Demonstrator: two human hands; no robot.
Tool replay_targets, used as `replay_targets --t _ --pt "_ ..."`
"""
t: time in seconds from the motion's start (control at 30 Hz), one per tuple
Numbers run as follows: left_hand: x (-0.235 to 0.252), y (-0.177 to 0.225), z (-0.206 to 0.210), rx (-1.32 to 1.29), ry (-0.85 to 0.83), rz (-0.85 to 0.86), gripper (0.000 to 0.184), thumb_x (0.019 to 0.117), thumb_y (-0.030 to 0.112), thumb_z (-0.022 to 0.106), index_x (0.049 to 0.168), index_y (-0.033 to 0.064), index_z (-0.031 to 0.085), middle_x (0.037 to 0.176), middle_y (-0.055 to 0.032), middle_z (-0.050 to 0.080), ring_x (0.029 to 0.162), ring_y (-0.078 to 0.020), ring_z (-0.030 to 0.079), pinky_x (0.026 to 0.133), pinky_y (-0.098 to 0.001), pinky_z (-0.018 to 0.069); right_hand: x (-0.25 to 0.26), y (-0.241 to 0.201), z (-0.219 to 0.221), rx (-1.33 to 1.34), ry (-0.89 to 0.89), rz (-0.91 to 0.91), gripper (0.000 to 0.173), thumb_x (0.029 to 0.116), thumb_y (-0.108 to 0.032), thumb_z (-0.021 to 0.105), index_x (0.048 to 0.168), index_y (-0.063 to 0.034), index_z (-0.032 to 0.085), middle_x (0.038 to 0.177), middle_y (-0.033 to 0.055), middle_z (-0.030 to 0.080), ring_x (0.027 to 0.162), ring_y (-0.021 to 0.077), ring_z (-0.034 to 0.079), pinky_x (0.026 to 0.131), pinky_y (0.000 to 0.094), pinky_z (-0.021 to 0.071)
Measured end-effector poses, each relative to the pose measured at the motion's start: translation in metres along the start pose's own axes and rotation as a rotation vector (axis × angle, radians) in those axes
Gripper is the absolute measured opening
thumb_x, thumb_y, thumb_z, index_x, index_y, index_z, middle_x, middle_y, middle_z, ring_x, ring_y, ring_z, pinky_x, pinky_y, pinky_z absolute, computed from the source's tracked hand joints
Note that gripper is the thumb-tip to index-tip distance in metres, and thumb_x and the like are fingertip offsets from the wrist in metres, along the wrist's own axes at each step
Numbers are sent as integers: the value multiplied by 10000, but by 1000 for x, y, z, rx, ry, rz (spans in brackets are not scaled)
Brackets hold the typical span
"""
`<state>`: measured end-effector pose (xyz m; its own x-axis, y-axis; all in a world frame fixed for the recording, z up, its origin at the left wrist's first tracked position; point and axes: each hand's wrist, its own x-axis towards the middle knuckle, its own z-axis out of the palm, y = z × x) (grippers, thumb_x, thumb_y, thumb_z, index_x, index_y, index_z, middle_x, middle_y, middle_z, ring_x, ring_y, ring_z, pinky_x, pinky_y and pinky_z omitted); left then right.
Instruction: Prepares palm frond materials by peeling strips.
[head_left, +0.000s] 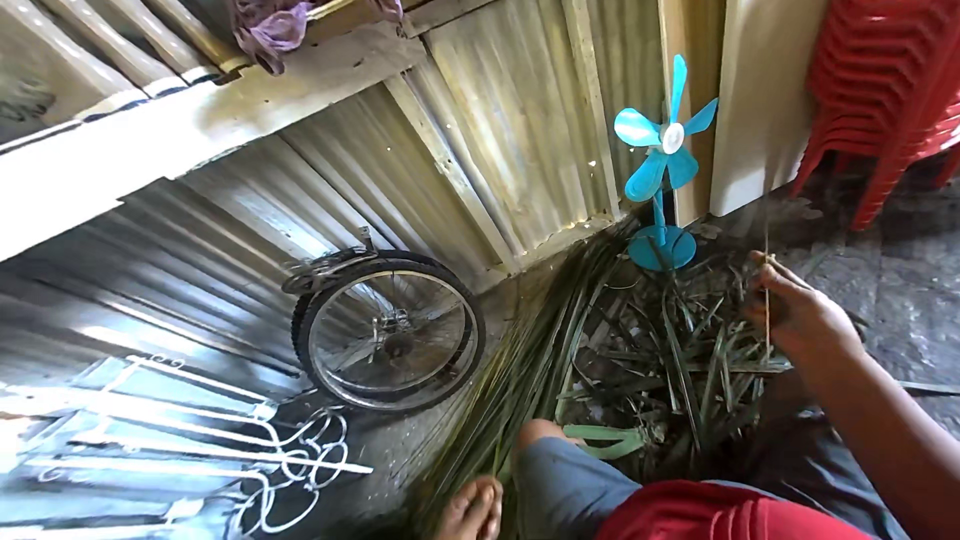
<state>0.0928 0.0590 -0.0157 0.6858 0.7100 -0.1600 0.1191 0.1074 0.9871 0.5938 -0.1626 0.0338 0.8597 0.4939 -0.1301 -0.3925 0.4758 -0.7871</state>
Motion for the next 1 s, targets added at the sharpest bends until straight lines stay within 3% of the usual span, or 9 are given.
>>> replay_targets --t 0.1,0.2,0.27,0.33,0.47,0.67,0.77,0.87,1.0 --pt "33 46 31 33 13 362 191 1016 339 631 1078 201 747 903 9 722 774 -91 682 741 -274 597 -24 27 8 -117 -142 102 393 1030 -154 525 1419 -99 530 799 -27 591 532 46 509 469 203 469" --pt "65 90 66 161 28 646 210 1041 332 587 1125 221 745 1021 23 749 938 -103 708 886 -291 589 -56 55 20 -227 -321 213 445 939 -83 605 1379 -29 570 802 14 632 517 58 511 463 219 473" --pt "81 110 85 187 73 768 217 1055 294 566 1138 188 736 1054 6 754 940 -96 702 854 -263 579 -74 62 26 -295 -467 265 473 863 -81 673 1332 -42 622 852 19 680 522 52 526 470 218 478" --pt "91 122 98 213 129 882 206 1062 243 561 1142 134 717 1068 -12 750 874 -76 686 750 -213 566 -85 65 28 -307 -613 289 444 812 -101 752 1252 -86 698 881 17 713 540 49 546 477 217 480" --pt "93 138 115 251 230 1044 134 1030 157 620 1121 96 697 1030 -9 742 793 -94 712 659 -223 613 -95 72 31 -320 -814 325 384 816 -154 807 1195 -152 744 907 2 729 562 26 549 483 202 463" --pt "58 181 103 462 376 1185 113 997 174 683 1094 130 721 1021 37 736 798 -89 718 657 -238 630 -101 81 33 -306 -849 390 379 832 -144 793 1206 -150 734 908 3 720 563 32 547 484 205 463" --pt "43 201 93 428 401 1214 114 997 168 681 1102 139 712 1007 25 743 803 -143 743 679 -291 660 -102 78 35 -267 -860 393 405 825 -147 800 1224 -166 733 929 5 730 569 28 549 484 199 459" --pt "43 185 91 281 340 1124 139 989 190 693 1123 161 718 1044 -15 737 865 -201 748 745 -347 666 -107 77 40 -207 -929 385 409 825 -194 816 1226 -191 734 898 -1 719 587 30 563 500 200 469" --pt "53 133 118 133 296 981 102 971 208 715 1066 185 746 994 -28 748 896 -212 749 802 -367 657 -113 79 48 -151 -983 438 486 873 -191 778 1344 -182 657 932 7 694 590 33 544 507 202 469"
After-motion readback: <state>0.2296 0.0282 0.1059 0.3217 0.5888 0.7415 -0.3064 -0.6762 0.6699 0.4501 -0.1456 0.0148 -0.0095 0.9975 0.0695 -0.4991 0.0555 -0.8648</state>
